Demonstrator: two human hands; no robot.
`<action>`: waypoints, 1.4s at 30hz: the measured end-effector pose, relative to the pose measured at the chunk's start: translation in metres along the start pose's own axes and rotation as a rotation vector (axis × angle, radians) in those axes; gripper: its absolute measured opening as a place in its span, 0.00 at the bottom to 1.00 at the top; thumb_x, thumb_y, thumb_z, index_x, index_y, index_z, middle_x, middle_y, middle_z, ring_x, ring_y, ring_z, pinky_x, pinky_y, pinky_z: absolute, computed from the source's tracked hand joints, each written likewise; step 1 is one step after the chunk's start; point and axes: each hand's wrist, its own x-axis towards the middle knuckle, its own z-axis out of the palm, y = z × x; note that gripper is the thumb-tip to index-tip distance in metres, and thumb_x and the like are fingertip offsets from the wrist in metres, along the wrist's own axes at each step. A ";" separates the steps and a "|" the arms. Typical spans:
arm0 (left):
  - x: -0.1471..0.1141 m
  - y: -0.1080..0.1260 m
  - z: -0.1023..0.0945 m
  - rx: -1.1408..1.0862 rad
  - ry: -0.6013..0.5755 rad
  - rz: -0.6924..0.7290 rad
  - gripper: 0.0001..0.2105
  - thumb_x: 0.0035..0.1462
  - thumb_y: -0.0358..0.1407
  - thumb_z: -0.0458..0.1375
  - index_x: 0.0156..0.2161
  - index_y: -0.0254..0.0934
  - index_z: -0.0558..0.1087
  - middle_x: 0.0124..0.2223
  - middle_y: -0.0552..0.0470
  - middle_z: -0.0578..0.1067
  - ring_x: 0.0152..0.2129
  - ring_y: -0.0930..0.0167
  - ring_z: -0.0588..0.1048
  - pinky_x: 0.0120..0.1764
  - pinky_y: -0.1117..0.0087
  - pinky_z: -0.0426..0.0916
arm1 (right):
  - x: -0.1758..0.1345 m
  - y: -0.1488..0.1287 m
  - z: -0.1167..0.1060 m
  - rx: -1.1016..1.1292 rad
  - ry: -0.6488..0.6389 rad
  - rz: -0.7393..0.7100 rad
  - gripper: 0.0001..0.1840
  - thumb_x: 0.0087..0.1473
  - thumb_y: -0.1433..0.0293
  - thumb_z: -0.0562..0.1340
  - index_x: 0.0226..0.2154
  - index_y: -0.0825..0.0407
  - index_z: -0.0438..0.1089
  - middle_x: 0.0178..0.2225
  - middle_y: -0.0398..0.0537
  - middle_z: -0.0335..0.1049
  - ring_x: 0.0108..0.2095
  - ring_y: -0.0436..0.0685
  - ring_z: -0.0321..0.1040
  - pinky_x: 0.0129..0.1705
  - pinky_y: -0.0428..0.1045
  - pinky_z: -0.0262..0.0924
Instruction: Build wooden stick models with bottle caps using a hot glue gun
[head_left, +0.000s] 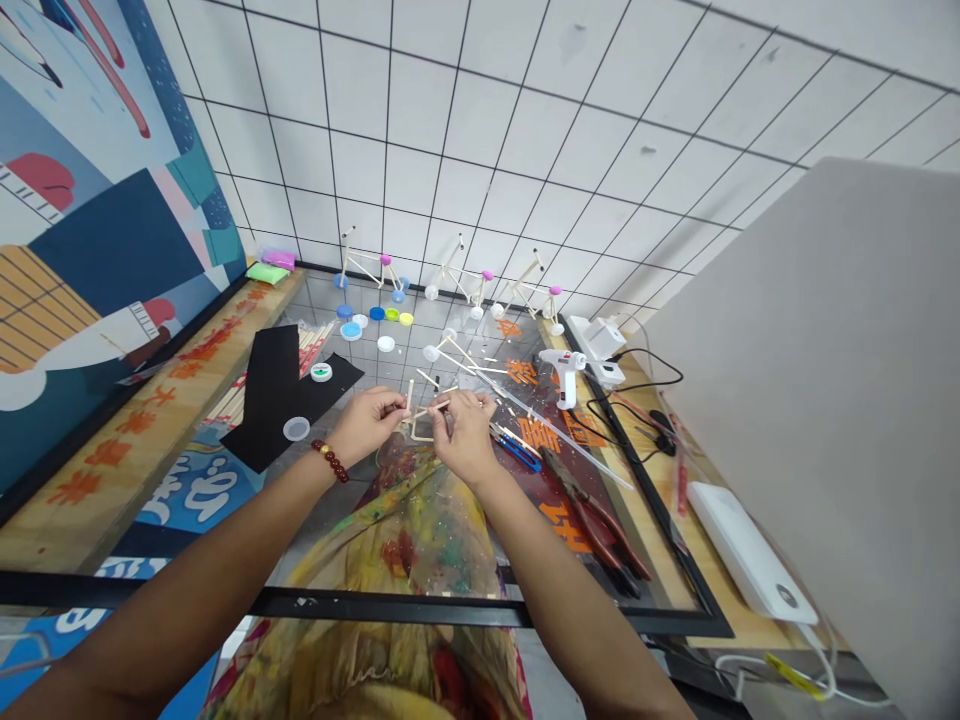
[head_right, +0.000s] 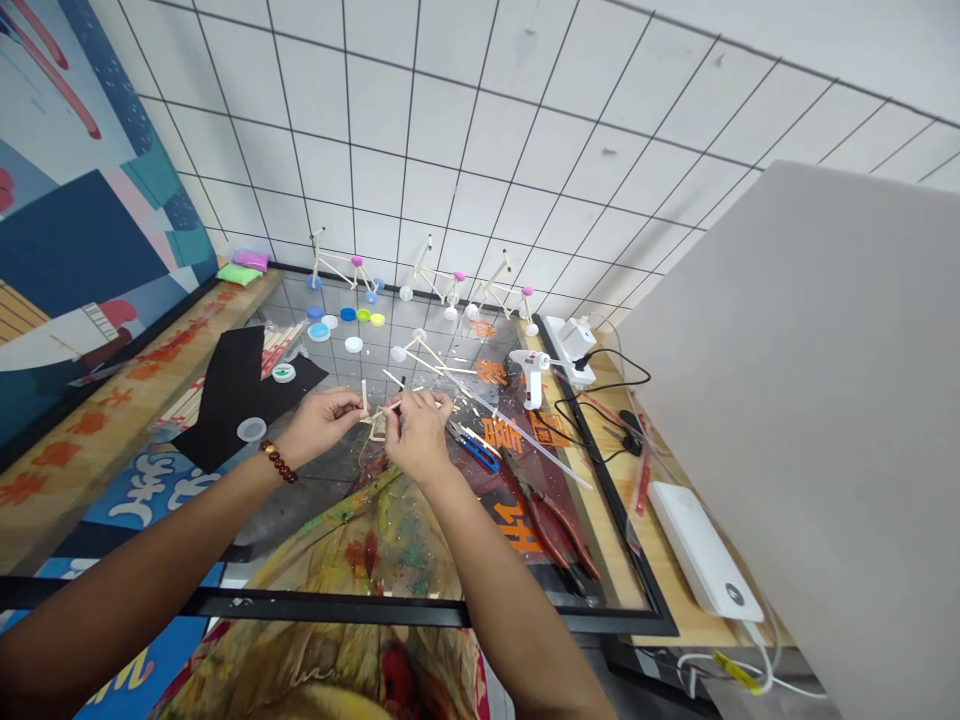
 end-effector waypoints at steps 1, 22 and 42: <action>0.000 0.000 0.000 -0.004 -0.001 -0.001 0.06 0.57 0.34 0.57 0.31 0.37 0.76 0.33 0.51 0.77 0.30 0.70 0.74 0.34 0.71 0.64 | 0.000 0.000 0.000 -0.002 0.000 -0.002 0.06 0.61 0.70 0.56 0.34 0.50 0.68 0.35 0.47 0.77 0.42 0.60 0.69 0.53 0.58 0.44; -0.001 0.002 -0.001 0.007 -0.007 0.010 0.06 0.57 0.33 0.57 0.31 0.37 0.76 0.32 0.52 0.76 0.29 0.70 0.72 0.34 0.71 0.63 | -0.001 0.002 0.003 -0.005 0.019 -0.020 0.05 0.60 0.70 0.56 0.34 0.49 0.67 0.35 0.46 0.76 0.41 0.60 0.69 0.52 0.57 0.44; 0.000 0.002 -0.002 -0.027 0.012 0.006 0.07 0.57 0.34 0.58 0.31 0.36 0.76 0.32 0.52 0.75 0.28 0.71 0.73 0.33 0.71 0.64 | -0.002 0.004 0.001 0.082 0.002 0.020 0.08 0.60 0.65 0.58 0.40 0.49 0.69 0.37 0.46 0.77 0.44 0.60 0.70 0.53 0.57 0.43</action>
